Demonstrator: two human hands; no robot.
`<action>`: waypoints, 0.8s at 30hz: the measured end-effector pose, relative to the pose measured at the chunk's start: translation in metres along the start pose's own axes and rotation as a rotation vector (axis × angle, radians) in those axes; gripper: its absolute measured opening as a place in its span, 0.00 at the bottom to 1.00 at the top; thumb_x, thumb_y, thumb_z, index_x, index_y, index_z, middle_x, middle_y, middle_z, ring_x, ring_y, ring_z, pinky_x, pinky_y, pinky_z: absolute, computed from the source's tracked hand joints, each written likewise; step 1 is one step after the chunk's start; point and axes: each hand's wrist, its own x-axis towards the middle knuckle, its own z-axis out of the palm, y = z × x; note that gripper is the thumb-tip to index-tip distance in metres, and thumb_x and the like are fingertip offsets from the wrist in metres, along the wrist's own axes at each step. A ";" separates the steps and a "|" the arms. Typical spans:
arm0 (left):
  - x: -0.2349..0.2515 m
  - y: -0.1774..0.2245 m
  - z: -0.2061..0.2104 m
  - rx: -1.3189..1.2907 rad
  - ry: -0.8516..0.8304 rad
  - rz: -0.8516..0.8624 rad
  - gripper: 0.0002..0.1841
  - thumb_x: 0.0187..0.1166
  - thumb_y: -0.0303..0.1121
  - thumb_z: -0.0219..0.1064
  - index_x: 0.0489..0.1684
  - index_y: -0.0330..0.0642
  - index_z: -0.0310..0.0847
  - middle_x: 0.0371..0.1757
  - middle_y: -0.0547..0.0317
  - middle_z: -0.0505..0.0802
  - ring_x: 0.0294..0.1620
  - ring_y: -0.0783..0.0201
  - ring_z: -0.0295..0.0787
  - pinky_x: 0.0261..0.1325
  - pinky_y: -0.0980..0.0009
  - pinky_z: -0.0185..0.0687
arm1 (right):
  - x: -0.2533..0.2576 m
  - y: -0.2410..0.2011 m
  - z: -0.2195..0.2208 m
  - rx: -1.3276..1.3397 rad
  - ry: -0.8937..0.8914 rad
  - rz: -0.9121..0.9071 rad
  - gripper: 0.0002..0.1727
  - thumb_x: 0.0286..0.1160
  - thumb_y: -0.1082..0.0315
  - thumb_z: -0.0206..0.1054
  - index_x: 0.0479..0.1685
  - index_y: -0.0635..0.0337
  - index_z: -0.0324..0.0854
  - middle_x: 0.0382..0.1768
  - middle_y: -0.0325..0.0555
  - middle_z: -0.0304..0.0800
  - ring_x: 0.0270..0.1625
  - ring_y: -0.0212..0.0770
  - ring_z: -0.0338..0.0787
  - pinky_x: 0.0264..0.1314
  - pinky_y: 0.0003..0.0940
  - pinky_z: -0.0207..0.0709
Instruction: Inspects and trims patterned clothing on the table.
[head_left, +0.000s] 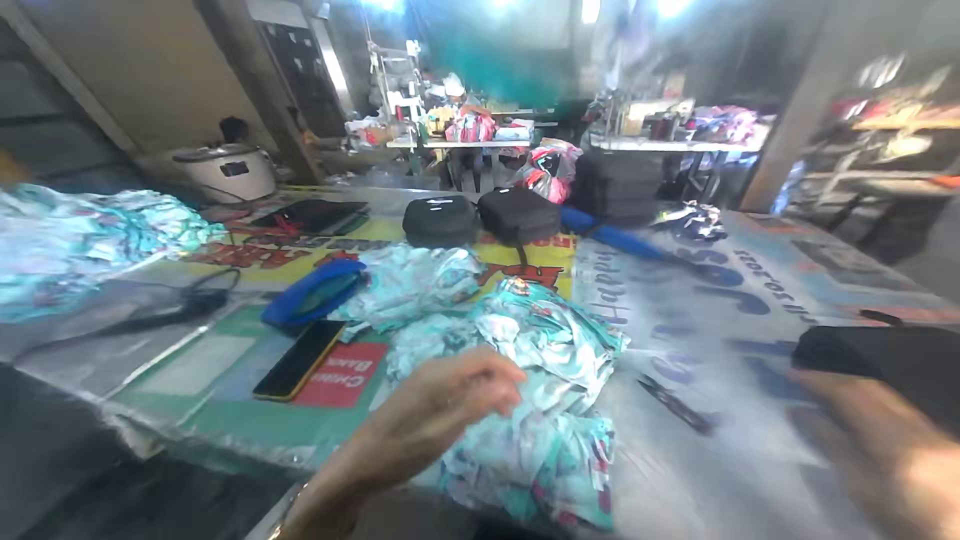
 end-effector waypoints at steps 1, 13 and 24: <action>0.004 -0.007 -0.004 0.068 0.064 0.003 0.15 0.92 0.38 0.54 0.57 0.41 0.84 0.47 0.64 0.94 0.47 0.74 0.93 0.53 0.73 0.91 | 0.009 -0.012 0.026 -0.054 -0.056 -0.044 0.23 0.82 0.60 0.65 0.68 0.66 0.84 0.64 0.67 0.88 0.60 0.71 0.90 0.52 0.71 0.82; -0.017 -0.098 0.091 0.919 -0.156 0.079 0.26 0.90 0.53 0.43 0.80 0.61 0.76 0.77 0.60 0.86 0.80 0.54 0.79 0.83 0.32 0.57 | 0.019 0.001 0.127 -0.320 -0.048 -0.039 0.23 0.77 0.51 0.67 0.62 0.57 0.89 0.48 0.60 0.92 0.44 0.64 0.94 0.34 0.58 0.86; 0.007 -0.072 0.128 0.790 -0.306 0.107 0.28 0.89 0.50 0.44 0.83 0.52 0.73 0.84 0.62 0.79 0.86 0.56 0.72 0.84 0.37 0.58 | 0.040 -0.020 0.114 -0.189 -0.245 0.327 0.17 0.87 0.67 0.54 0.59 0.69 0.82 0.48 0.67 0.91 0.45 0.69 0.94 0.42 0.67 0.83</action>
